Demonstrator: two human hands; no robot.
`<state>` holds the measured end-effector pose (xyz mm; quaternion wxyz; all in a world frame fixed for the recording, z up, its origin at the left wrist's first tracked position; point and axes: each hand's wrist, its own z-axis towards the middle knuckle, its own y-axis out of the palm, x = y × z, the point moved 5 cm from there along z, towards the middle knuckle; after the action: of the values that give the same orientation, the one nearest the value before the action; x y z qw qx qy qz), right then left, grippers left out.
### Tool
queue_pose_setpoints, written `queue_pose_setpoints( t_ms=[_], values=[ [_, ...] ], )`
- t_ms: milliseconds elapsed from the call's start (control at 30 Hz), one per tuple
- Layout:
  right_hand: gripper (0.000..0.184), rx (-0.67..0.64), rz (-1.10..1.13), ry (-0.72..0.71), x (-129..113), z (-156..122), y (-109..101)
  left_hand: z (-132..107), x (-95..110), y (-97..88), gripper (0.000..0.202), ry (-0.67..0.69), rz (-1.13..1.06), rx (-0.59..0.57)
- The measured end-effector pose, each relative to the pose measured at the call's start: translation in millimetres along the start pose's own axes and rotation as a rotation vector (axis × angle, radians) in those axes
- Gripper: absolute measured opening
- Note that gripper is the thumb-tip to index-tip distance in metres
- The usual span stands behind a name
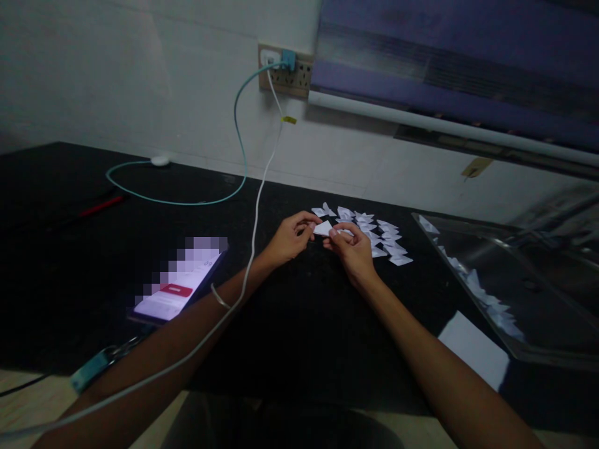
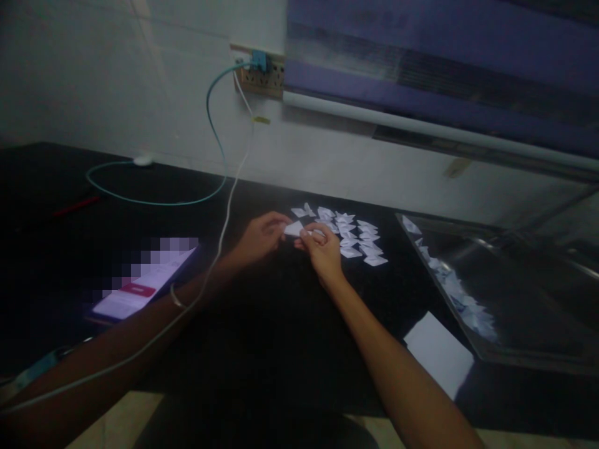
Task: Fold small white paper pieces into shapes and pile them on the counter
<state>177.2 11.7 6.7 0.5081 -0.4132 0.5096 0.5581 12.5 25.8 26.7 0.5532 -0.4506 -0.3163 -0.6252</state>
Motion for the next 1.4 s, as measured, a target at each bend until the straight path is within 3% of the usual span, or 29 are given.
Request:
queue_pose_setpoints(
  t_ms=[233,433,633,767,933,1133,1233,1400],
  values=[
    [0.040,0.031,-0.029,-0.060,-6.0,-0.3,-3.8,-1.0,-4.5,0.8,0.015,-0.099,-0.056,0.001],
    [0.044,0.004,-0.050,-0.069,-7.8,-2.7,0.3,-4.1,-13.0,13.6,0.045,-0.139,-0.048,-0.275],
    [0.041,-0.034,-0.010,-0.045,-6.1,-3.4,4.4,-7.0,-9.1,17.0,0.058,-0.111,-0.113,-0.373],
    [0.041,-0.029,0.027,-0.016,-4.8,-3.3,4.8,-7.7,-12.0,20.6,0.062,-0.186,-0.209,-0.378],
    [0.039,-0.013,0.019,-0.031,-5.1,-3.7,4.5,-8.0,-13.6,20.3,0.057,-0.210,-0.169,-0.332],
    [0.027,0.096,-0.047,-0.199,-13.9,-3.2,-2.1,-3.3,-21.6,16.8,0.039,-0.300,-0.205,-0.300],
    [0.023,0.071,-0.132,-0.266,-16.5,-5.0,0.2,0.2,-23.7,13.6,0.026,-0.290,-0.254,-0.271],
    [0.022,-0.007,-0.212,-0.258,-10.1,-6.0,4.7,2.4,-28.9,9.1,0.026,-0.336,-0.391,-0.185]
  ],
)
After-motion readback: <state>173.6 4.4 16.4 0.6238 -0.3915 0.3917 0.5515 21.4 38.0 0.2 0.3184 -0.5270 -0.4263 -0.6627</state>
